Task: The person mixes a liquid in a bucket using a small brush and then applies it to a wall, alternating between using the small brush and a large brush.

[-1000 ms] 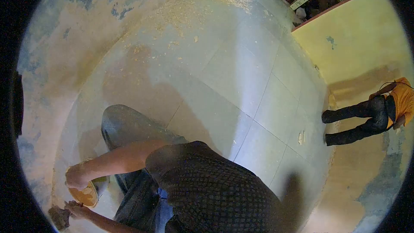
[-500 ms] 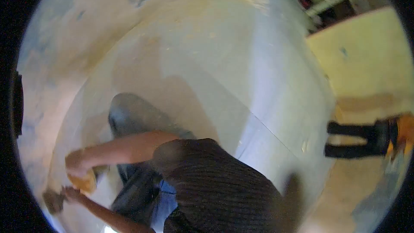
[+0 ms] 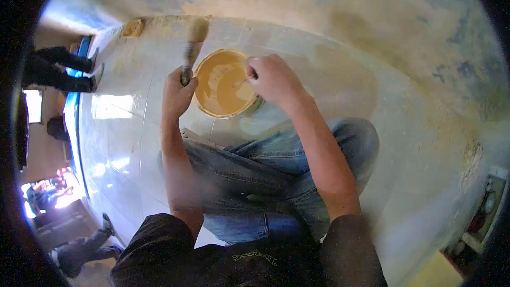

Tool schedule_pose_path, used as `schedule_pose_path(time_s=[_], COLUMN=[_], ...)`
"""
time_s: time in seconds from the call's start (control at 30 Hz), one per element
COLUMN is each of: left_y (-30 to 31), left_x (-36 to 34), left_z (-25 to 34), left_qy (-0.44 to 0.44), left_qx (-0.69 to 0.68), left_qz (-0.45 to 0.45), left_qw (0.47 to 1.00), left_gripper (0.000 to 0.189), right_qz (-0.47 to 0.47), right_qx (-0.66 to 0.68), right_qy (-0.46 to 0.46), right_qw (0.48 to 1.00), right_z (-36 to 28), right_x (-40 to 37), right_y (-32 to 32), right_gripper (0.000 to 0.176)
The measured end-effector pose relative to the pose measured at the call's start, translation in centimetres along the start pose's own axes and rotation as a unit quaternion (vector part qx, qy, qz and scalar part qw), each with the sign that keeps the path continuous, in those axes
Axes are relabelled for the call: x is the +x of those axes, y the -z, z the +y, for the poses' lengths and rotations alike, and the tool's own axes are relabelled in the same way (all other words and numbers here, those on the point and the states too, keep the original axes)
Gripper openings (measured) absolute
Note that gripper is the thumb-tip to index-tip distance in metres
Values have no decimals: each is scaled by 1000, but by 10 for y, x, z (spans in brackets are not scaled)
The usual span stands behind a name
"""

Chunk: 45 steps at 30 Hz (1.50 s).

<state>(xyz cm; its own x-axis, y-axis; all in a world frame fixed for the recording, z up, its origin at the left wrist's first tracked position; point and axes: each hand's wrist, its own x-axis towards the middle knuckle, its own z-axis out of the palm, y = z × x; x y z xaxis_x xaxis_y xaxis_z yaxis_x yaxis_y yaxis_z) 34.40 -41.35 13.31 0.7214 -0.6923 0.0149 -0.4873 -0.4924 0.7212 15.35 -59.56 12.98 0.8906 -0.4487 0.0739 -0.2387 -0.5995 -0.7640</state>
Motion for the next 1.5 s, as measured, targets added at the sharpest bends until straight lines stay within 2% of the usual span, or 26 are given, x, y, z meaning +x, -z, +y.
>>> schedule_pose_path(time_s=[0.07, 0.17, 0.33, 0.4, 0.53, 0.6, 0.63, 0.7, 0.83, 0.9, 0.93, 1.0, 1.1, 1.23, 1.3, 1.33, 1.4, 1.43, 1.5], left_y=[5, 10, 13, 15, 4, -3, -4, -3, 2, 1, -1, -6, -2, -3, -5, -5, -5, -7, -10], left_x=[-14, -17, -16, -18, -18, -14, -13, -12, -9, -9, -9, -11, -8, -7, -7, -8, -9, -9, -8], left_z=[4, -1, -13, -12, -24, -30, -30, -29, -22, -23, -25, -27, -20, -17, -19, -19, -19, -21, -24], left_qy=[-13, 35, 68, 57, 44, 61, 60, 78, 93, 79, 84, 26, 56, 39, 48, 47, 43, 42, -14], left_qx=[129, 111, 103, 111, 131, 127, 123, 120, 93, 93, 94, 94, 105, 100, 110, 112, 127, 128, 90], left_qz=[-4, -1, 33, 0, -8, -20, -21, -37, -45, -16, -17, 50, 13, 6, 19, 19, 26, 26, 82], left_qw=[992, 993, 992, 992, 990, 990, 990, 989, 990, 992, 992, 994, 993, 994, 993, 992, 991, 991, 992], left_gripper=[27, 31, 36, 37, 35, 33, 33, 29, 29, 25, 25, 23, 24, 26, 28, 28, 28, 28, 25], right_qz=[-2, -13, -14, -28, -2, -98, -98, -117, -181, -284, -288, -297, -296, -268, -198, -197, -262, -261, -266], right_qx=[-21, -45, -67, -127, -216, -319, -323, -354, -407, -441, -438, -447, -429, -417, -394, -392, -389, -388, -376], right_qy=[-13, -42, -50, -85, -15, 24, 21, 109, 81, 47, 48, 45, 15, 7, 84, 84, 94, 94, 81], right_qw=[1000, 998, 996, 988, 976, 942, 941, 921, 892, 850, 850, 842, 853, 869, 894, 894, 878, 879, 884], right_z=[-3, -10, -19, -25, -28, -28, -27, -24, -27, -33, -31, -24, -17, -22, -12, -8, -1, 0, 3], right_x=[-13, -13, -13, -13, -9, 1, 7, 22, 46, 50, 48, 43, 39, 43, 47, 49, 52, 51, 47], right_y=[-5, -4, -23, -29, -51, -60, -63, -72, -88, -91, -94, -99, -101, -102, -108, -109, -109, -109, -108], right_gripper=[9, 9, 6, 5, 6, 12, 12, 15, 14, 14, 14, 14, 14, 15, 16, 16, 16, 16, 16])
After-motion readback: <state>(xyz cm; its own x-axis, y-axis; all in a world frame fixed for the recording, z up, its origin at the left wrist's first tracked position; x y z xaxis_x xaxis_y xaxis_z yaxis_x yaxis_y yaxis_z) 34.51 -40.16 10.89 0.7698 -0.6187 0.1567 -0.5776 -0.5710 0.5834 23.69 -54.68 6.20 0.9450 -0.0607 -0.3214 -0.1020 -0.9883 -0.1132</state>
